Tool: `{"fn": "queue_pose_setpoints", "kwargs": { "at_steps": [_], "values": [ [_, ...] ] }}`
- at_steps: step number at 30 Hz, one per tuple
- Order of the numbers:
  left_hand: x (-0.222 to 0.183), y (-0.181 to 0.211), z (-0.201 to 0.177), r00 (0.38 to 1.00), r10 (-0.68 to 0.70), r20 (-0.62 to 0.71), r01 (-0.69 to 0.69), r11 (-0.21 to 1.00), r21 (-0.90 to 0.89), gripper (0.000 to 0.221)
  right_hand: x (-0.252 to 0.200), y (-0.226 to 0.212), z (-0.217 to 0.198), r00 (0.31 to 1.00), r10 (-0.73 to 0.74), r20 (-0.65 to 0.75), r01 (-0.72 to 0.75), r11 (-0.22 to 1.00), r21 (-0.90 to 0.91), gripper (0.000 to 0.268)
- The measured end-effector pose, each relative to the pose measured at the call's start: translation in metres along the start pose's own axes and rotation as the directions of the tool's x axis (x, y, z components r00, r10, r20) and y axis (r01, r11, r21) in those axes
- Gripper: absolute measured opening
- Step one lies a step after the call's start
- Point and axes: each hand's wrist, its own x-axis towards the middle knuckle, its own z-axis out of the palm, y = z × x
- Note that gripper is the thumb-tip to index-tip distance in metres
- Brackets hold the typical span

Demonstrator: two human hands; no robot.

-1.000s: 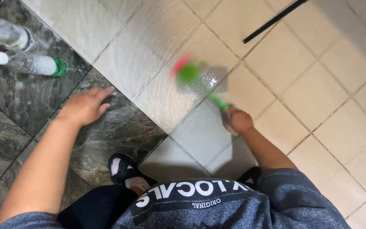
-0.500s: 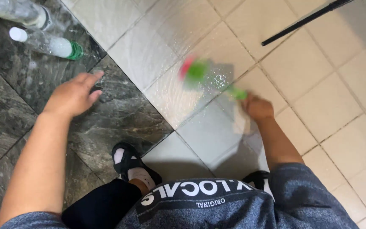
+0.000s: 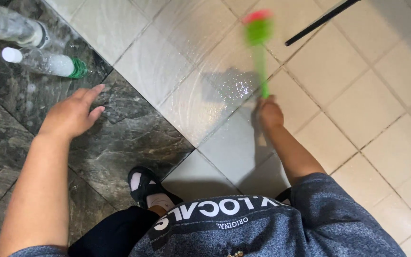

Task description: Cleaning the shower floor using soapy water and a brush, then rinsing it with a shower head.

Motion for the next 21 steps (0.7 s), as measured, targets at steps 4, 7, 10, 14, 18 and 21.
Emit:
{"fn": "queue_pose_setpoints", "kwargs": {
  "at_steps": [4, 7, 10, 14, 18, 21],
  "values": [
    [0.011, 0.003, -0.009, 1.0, -0.011, -0.011, 0.011, 1.0, -0.023, 0.067, -0.008, 0.006, -0.051, 0.767, -0.515, 0.384, 0.635, 0.697, -0.333, 0.042],
    [0.015, 0.011, -0.02, 1.0, 0.001, -0.026, -0.003, 0.997, -0.078, 0.068, -0.011, 0.018, -0.065, 0.912, -0.255, 0.323, 0.365, 0.863, -0.349, 0.056],
    [0.018, 0.021, -0.024, 0.999, -0.033, 0.014, 0.034, 0.991, -0.131, 0.067, -0.016, 0.065, -0.029, 0.997, 0.036, 0.064, -0.025, 0.986, -0.166, 0.05],
    [0.03, 0.022, -0.021, 1.0, 0.002, 0.023, -0.001, 0.998, -0.07, 0.067, -0.053, 0.067, -0.075, 0.862, -0.361, 0.355, 0.492, 0.762, -0.421, 0.051],
    [0.044, 0.029, -0.024, 0.998, 0.057, -0.01, -0.058, 0.996, -0.061, 0.067, -0.07, 0.091, -0.064, 0.997, 0.052, 0.052, -0.039, 0.974, -0.223, 0.047],
    [0.05, 0.009, -0.007, 0.985, 0.158, -0.076, -0.162, 0.986, -0.049, 0.067, -0.077, 0.115, -0.043, 0.927, -0.266, 0.264, 0.343, 0.887, -0.31, 0.047]
  ]
}}
